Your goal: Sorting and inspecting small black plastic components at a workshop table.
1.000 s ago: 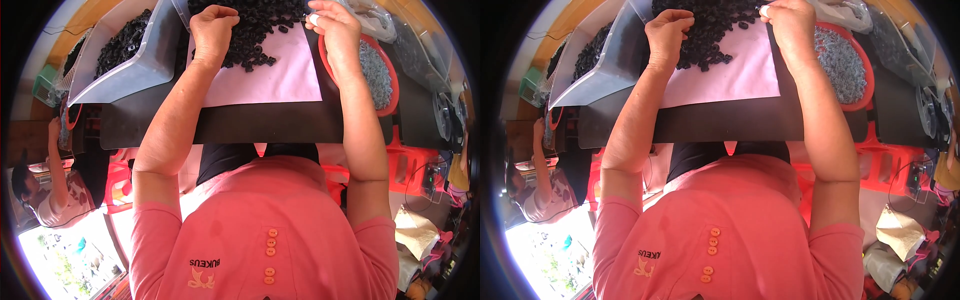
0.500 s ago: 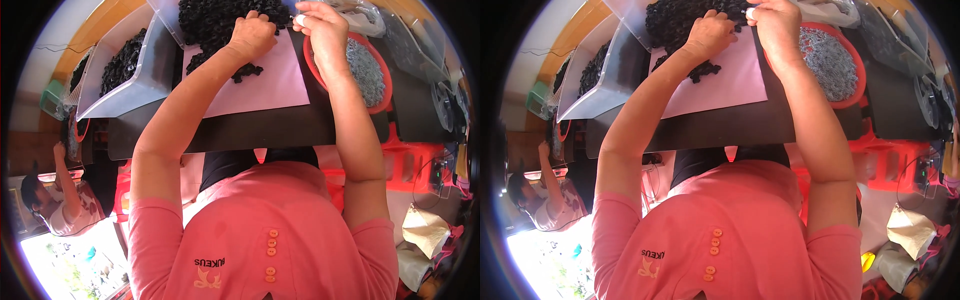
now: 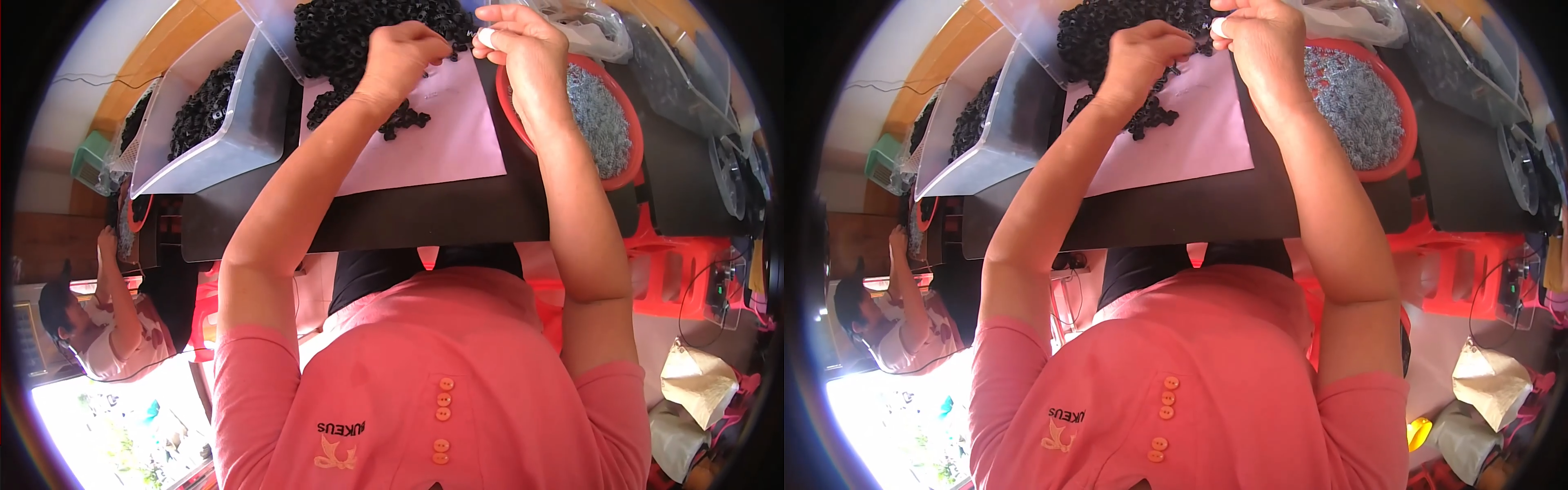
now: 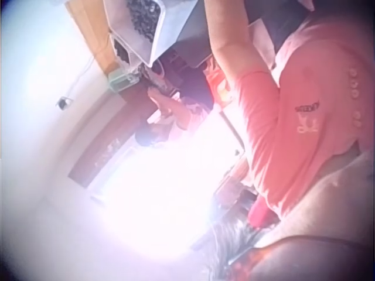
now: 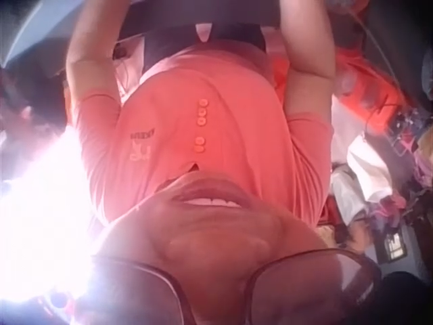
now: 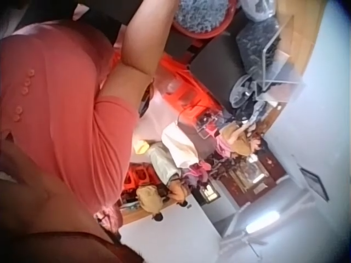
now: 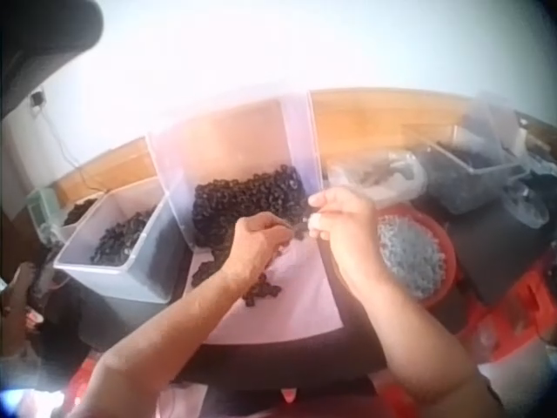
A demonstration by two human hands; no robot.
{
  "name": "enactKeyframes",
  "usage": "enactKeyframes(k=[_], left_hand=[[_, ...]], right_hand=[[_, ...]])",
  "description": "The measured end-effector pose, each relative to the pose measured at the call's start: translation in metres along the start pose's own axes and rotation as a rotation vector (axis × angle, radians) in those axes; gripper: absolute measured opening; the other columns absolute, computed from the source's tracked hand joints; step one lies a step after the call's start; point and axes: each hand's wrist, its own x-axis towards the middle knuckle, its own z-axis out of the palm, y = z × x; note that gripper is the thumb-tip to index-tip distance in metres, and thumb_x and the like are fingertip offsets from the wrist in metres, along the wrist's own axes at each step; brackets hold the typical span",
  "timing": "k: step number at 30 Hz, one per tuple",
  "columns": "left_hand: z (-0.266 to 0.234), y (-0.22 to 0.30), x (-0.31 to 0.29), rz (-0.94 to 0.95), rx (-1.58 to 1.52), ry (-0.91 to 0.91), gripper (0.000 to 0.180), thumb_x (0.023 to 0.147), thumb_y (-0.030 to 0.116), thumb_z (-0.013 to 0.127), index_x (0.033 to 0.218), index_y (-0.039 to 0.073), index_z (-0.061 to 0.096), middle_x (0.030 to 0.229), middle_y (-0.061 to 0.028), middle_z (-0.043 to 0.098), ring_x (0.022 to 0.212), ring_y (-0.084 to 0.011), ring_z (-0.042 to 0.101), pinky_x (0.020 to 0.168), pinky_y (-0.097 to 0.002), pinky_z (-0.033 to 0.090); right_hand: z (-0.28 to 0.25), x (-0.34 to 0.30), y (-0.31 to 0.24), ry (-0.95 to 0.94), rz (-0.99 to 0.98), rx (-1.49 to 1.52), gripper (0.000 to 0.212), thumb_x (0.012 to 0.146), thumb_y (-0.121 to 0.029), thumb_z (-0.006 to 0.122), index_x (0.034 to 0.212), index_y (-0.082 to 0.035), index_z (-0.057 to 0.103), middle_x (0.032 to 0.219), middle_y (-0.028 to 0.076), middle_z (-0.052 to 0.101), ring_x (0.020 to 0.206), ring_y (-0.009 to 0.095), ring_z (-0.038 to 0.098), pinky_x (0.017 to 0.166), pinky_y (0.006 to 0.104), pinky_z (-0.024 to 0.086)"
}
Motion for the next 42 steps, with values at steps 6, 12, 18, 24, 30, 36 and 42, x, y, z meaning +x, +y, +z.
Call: enactKeyframes(k=[6,12,18,24,30,36,42], left_hand=[[-0.029,-0.005,-0.029,-0.183,-0.621,0.012,0.025,0.092,0.015,0.056,0.102,-0.005,0.067,0.09,-0.018,0.068,0.076,-0.0204,0.06,0.069,-0.0303,0.048],[-0.028,-0.013,-0.041,-0.214,-0.796,0.045,0.022,0.093,0.01,0.053,0.098,-0.009,0.062,0.084,-0.0215,0.068,0.07,-0.0218,0.062,0.059,-0.03,0.05],[-0.023,-0.012,-0.05,-0.227,-0.8,-0.009,0.023,0.094,0.012,0.053,0.101,-0.007,0.063,0.086,-0.0196,0.068,0.071,-0.0205,0.062,0.061,-0.03,0.05],[-0.022,-0.001,-0.055,-0.22,-0.624,0.046,0.021,0.093,0.009,0.057,0.104,-0.006,0.065,0.086,-0.0174,0.069,0.07,-0.0176,0.062,0.061,-0.0276,0.048],[-0.03,-0.005,-0.054,-0.212,-0.579,-0.009,0.022,0.092,0.007,0.059,0.106,-0.008,0.064,0.086,-0.0193,0.07,0.07,-0.0182,0.065,0.059,-0.0268,0.049],[-0.027,-0.002,-0.055,-0.222,-0.482,-0.042,0.021,0.09,0.003,0.06,0.107,-0.009,0.063,0.086,-0.021,0.07,0.068,-0.0193,0.066,0.054,-0.0272,0.05],[-0.027,-0.006,-0.054,-0.256,-0.485,-0.072,0.018,0.089,0.002,0.063,0.104,-0.008,0.062,0.083,-0.0197,0.07,0.064,-0.019,0.065,0.049,-0.0276,0.048]], right_hand=[[0.005,-0.007,0.009,-0.313,-0.024,-0.292,0.025,0.081,-0.003,0.06,0.105,0.0,0.066,0.08,0.003,0.067,0.074,0.009,0.061,0.07,0.0227,0.044],[0.019,-0.019,0.012,-0.322,-0.036,-0.357,0.025,0.082,-0.004,0.061,0.106,-0.002,0.067,0.08,0.002,0.067,0.073,0.008,0.06,0.07,0.0227,0.044],[0.022,-0.021,0.021,-0.302,-0.04,-0.323,0.025,0.08,0.003,0.058,0.104,0.0,0.066,0.076,0.003,0.065,0.073,0.009,0.059,0.07,0.0235,0.047],[0.019,-0.019,0.029,-0.29,-0.13,-0.282,0.024,0.08,0.003,0.059,0.103,-0.002,0.067,0.074,0.002,0.065,0.072,0.008,0.059,0.068,0.023,0.046],[0.019,-0.019,0.026,-0.312,-0.153,-0.382,0.026,0.082,0.004,0.06,0.107,-0.001,0.067,0.084,0.002,0.066,0.08,0.007,0.06,0.077,0.0221,0.048],[0.018,-0.02,0.026,-0.329,-0.191,-0.455,0.025,0.083,0.003,0.06,0.106,-0.003,0.068,0.084,0.001,0.067,0.081,0.006,0.06,0.078,0.0221,0.048],[0.022,-0.025,0.028,-0.32,-0.375,-0.544,0.025,0.084,0.002,0.058,0.104,-0.008,0.069,0.075,0.003,0.068,0.067,0.011,0.063,0.064,0.0274,0.051]])
